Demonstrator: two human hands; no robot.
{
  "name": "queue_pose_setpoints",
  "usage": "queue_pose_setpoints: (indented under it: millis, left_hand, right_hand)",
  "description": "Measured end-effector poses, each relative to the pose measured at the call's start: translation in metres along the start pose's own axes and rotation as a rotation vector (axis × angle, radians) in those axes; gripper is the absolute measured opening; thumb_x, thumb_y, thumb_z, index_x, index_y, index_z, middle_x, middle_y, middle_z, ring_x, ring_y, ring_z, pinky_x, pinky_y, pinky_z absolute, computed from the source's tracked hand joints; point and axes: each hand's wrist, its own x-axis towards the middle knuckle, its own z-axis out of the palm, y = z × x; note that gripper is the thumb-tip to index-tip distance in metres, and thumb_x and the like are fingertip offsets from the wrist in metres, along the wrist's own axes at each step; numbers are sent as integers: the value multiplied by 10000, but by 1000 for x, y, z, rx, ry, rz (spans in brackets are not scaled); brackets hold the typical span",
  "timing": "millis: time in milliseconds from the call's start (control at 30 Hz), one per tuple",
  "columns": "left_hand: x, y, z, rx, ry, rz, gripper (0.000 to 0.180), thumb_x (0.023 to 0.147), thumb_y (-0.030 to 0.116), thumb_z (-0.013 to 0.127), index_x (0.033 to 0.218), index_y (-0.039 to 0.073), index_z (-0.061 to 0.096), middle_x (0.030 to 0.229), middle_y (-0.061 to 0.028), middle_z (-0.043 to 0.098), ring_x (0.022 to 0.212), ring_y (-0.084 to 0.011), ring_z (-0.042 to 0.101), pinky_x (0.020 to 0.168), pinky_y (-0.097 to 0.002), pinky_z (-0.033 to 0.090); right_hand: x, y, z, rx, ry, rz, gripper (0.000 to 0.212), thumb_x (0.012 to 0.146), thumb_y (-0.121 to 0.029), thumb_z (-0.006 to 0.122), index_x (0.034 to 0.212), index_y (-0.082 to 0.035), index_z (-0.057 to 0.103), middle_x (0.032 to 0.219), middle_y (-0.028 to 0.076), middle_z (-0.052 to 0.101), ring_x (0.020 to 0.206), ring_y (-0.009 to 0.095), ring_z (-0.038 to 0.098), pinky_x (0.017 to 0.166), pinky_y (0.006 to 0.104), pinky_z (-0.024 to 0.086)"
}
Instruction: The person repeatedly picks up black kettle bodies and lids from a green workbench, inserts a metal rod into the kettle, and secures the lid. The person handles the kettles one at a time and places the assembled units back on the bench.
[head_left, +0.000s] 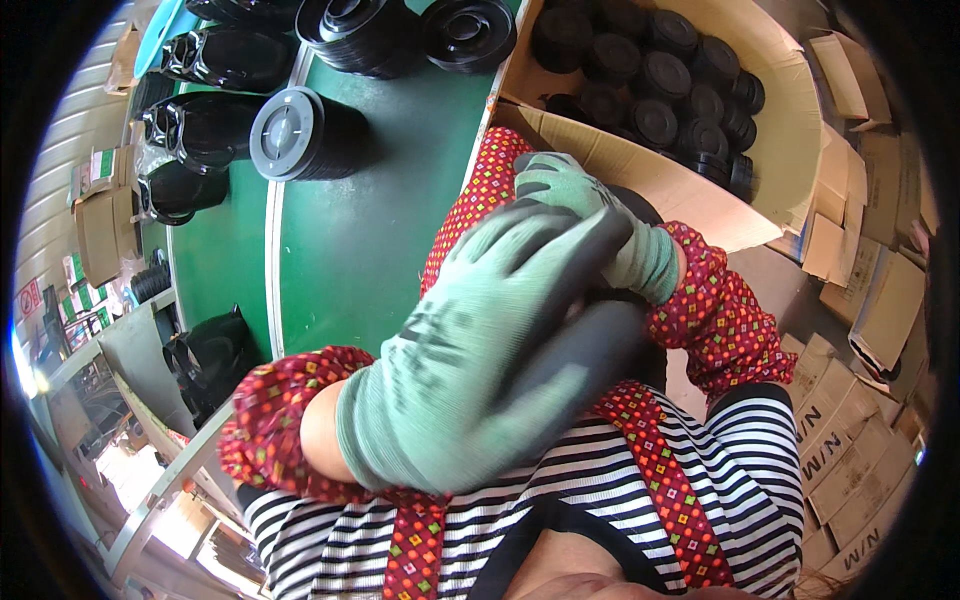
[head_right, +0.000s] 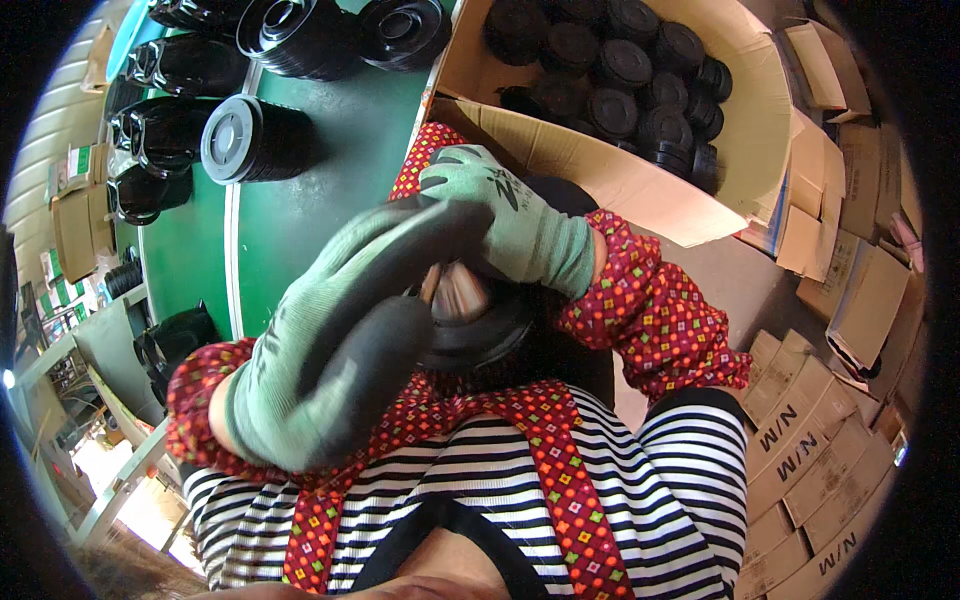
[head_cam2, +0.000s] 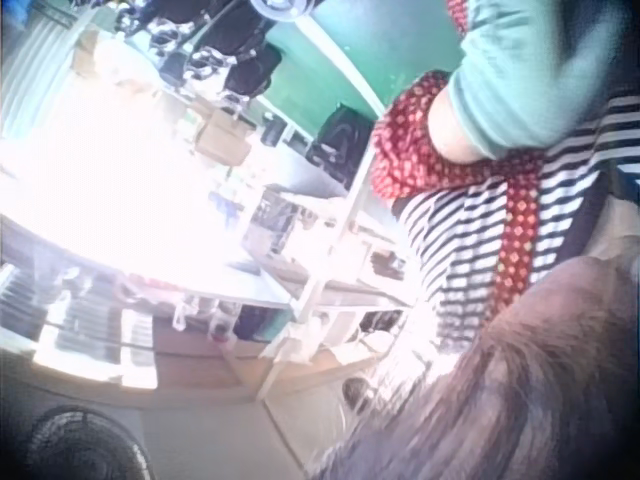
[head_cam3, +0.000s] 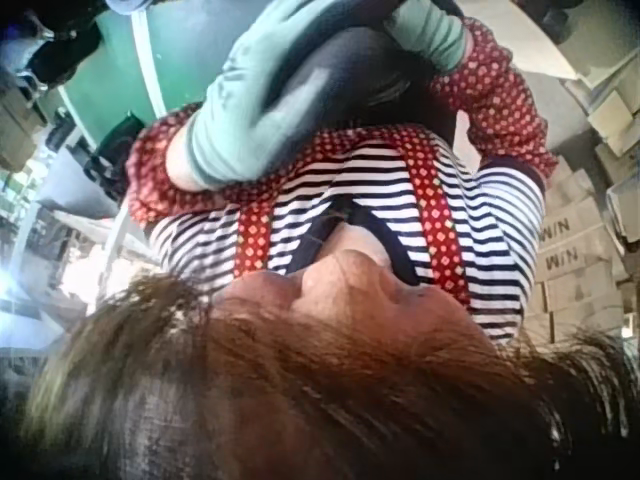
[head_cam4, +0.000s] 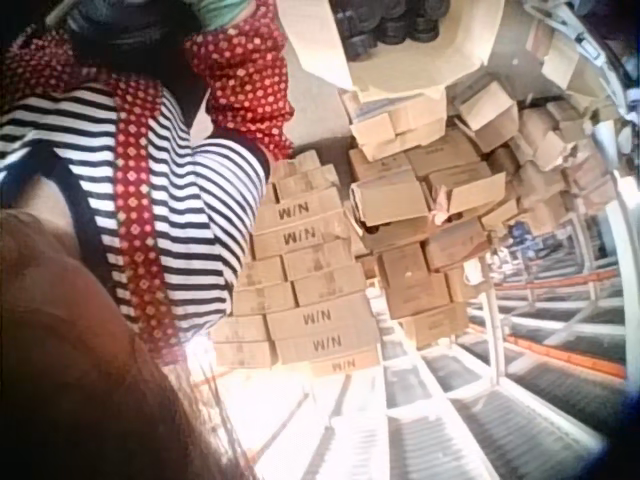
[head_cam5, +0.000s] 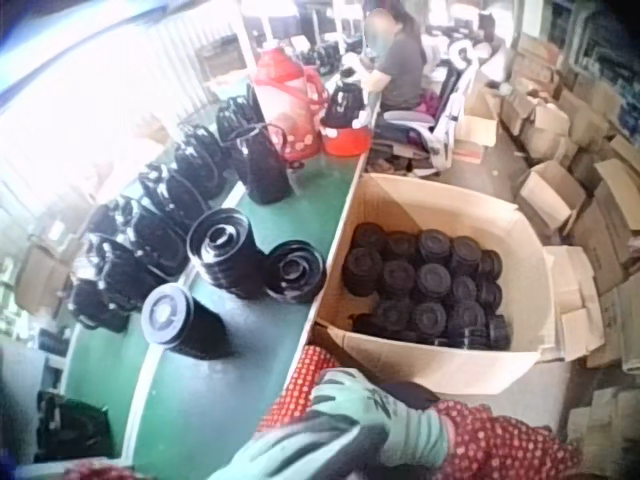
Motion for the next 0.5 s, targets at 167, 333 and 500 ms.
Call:
queue_pose_setpoints:
  millis: [167,333,500]
  left_hand:
    - [23,16,48,897,28,34,831,999,510,553,1459,-172,435,1449,-423,464,1418,-570,401,1206,-643,267]
    - [3,-8,24,936,-30,-208,873,960,306,690,1579,-140,266,1566,-436,309,1465,-611,308,1225,-600,303]
    - [-8,-31,-4,683,104,-324,693,1020,162,594,1595,-88,301,1379,-356,605,1224,-479,653,1055,-478,513]
  right_hand:
    - [6,-33,-13,-160,-113,-31,299,963,-261,651,1192,-70,673,1200,160,638,1149,380,578,1033,498,432]
    - [7,-34,2,-391,15,-85,265,954,-317,621,1067,-88,694,1027,132,662,1024,372,594,930,505,426]
    - [7,-63,0,-520,17,180,250,940,-301,671,1100,-114,716,933,97,651,961,322,614,894,489,424]
